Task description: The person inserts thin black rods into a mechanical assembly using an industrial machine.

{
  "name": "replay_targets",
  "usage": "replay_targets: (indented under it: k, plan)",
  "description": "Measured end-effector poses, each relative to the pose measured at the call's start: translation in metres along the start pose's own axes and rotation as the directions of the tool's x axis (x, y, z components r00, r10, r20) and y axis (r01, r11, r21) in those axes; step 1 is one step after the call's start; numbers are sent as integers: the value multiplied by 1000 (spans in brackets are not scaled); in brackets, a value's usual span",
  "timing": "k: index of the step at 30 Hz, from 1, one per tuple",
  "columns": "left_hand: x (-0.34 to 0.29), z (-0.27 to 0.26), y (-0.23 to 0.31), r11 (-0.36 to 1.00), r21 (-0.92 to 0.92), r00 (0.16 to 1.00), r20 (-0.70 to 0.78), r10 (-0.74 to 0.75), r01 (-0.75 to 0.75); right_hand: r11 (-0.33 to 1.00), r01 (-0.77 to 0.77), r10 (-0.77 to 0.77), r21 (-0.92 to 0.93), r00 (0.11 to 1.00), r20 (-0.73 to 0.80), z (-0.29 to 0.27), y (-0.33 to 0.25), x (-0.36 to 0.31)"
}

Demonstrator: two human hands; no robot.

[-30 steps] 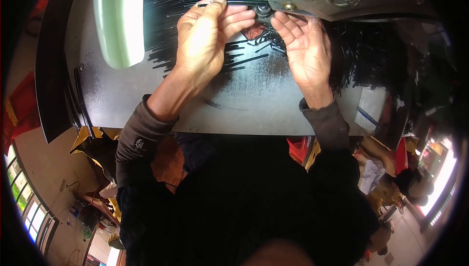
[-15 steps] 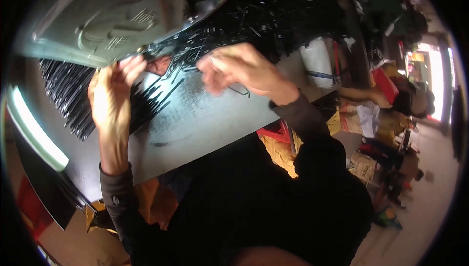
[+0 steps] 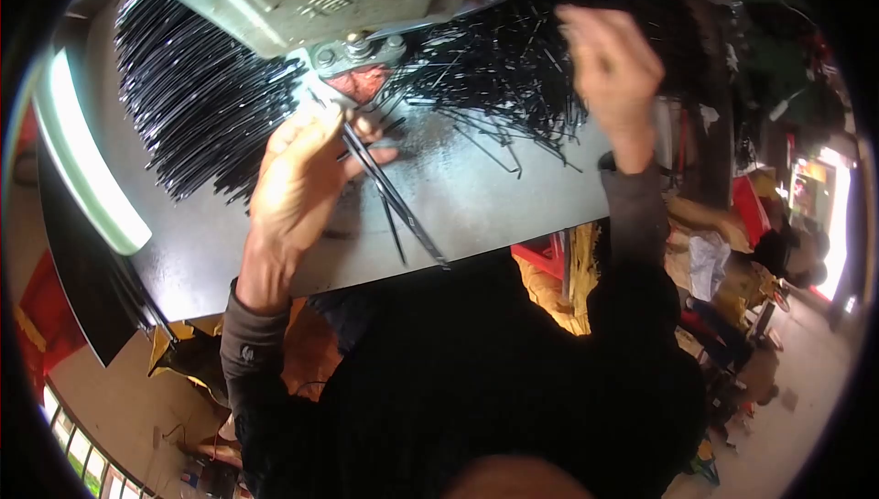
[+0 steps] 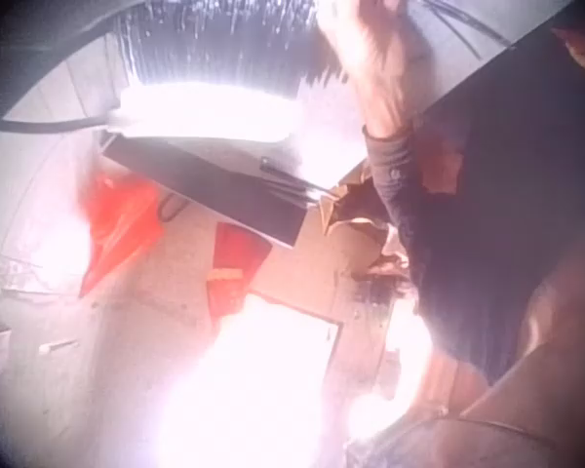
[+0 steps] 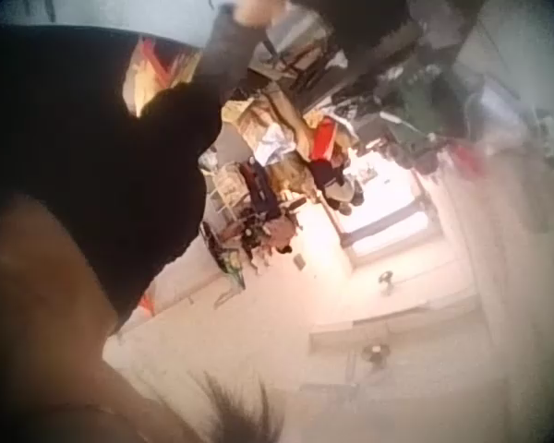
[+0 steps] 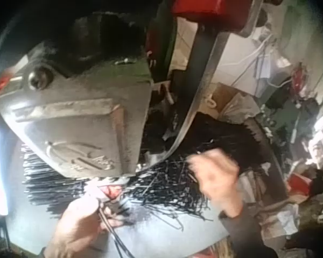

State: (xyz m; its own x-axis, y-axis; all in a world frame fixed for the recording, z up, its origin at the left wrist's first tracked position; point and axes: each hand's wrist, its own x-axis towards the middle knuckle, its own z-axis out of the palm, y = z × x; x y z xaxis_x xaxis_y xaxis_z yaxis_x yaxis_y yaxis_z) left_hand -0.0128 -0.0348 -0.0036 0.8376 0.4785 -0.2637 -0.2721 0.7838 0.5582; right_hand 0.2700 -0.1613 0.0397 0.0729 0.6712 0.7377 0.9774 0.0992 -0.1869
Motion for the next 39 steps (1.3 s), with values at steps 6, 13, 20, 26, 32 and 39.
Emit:
replay_targets:
  k: [6,13,20,26,32,39]
  plan:
    - [16,4,1,1000,21,995,-94,17,-15,974,88,-141,208,955,259,81,-81,2]
    - [20,5,-2,833,507,922,-169,348,-222,305,-764,456,568,641,617,92,-99,4]
    - [25,12,1,803,534,891,-183,416,-265,159,-783,452,601,599,661,93,-101,6]
    - [26,11,2,836,482,913,-156,377,-263,147,-790,435,595,592,678,97,-102,5]
    - [31,14,5,833,495,926,-132,354,-248,-34,-779,429,627,555,713,99,-97,4]
    - [41,13,6,789,547,921,-77,381,-281,-138,-758,435,637,531,727,101,-94,4]
